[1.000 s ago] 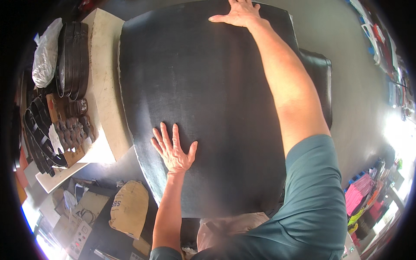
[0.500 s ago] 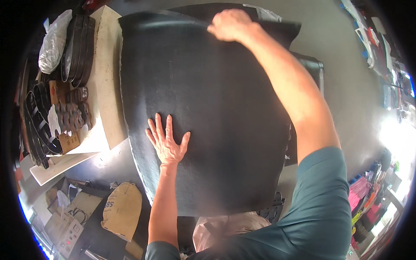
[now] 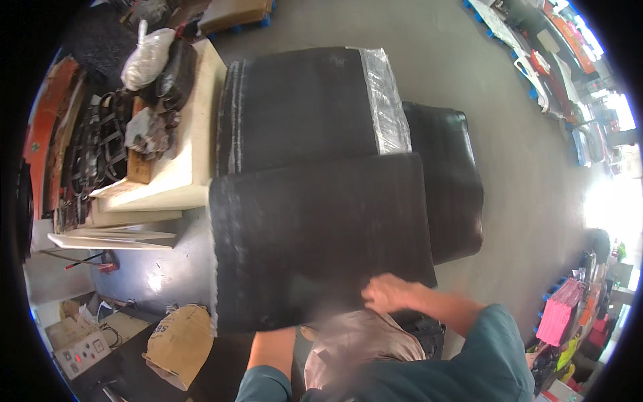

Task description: The person uses a wooden hand tool to press bowling-pin-shaped cutouts from a black sheet on a die-cutting machine. They repeatedly align the sheet, press the tool, remove the cutouts, and clear the excess material, then reload a fresh sheet and continue cutting.

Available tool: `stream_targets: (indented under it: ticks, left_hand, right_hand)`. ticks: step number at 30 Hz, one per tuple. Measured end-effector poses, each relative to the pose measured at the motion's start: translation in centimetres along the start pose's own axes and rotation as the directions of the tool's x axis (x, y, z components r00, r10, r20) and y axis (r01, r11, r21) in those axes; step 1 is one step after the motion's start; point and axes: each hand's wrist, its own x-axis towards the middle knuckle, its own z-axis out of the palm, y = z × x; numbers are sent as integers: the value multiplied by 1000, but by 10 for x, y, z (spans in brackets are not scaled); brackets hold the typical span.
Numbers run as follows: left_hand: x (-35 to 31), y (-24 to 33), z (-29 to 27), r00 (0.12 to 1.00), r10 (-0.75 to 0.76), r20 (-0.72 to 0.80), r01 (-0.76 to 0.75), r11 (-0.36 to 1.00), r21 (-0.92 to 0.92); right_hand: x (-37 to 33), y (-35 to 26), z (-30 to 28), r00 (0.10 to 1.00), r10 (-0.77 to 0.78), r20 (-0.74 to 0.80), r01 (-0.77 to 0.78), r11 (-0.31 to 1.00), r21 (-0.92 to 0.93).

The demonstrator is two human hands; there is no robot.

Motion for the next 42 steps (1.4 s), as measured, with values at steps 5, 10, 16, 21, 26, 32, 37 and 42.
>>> stream_targets:
  ticks: [5, 10, 16, 21, 26, 32, 37, 42]
  left_hand:
    - [-118, 18, -26, 986, -163, 32, 163, 911, -379]
    - [-189, 33, -80, 992, -126, -20, 90, 805, -587]
    - [-276, 31, -161, 993, -52, -106, -46, 657, -753]
    - [-344, 17, -211, 990, -25, -141, -100, 584, -806]
    - [-384, 25, -246, 988, 120, -98, -152, 617, -772]
    - [-465, 33, -281, 857, -30, 515, 285, 860, -423]
    - [-456, 11, -257, 902, -334, 273, 428, 606, -671]
    - [-464, -23, -273, 856, -406, -319, -30, 576, -817]
  right_hand:
    - [-74, -114, 79, 990, -46, 133, 36, 996, 82]
    - [-109, -234, 129, 981, -182, 66, 169, 971, 169]
    - [-121, -363, 174, 929, -331, -166, 367, 884, 290]
    - [-100, -442, 185, 878, -274, -393, 468, 661, 586]
    - [-70, -481, 138, 811, -223, -541, 550, 604, 577]
    - [17, -543, 92, 644, -52, -763, 755, 203, 623]
    - [42, -576, 76, 664, -107, -740, 747, 84, 659]
    - [18, -608, 58, 553, -194, -810, 833, 110, 542]
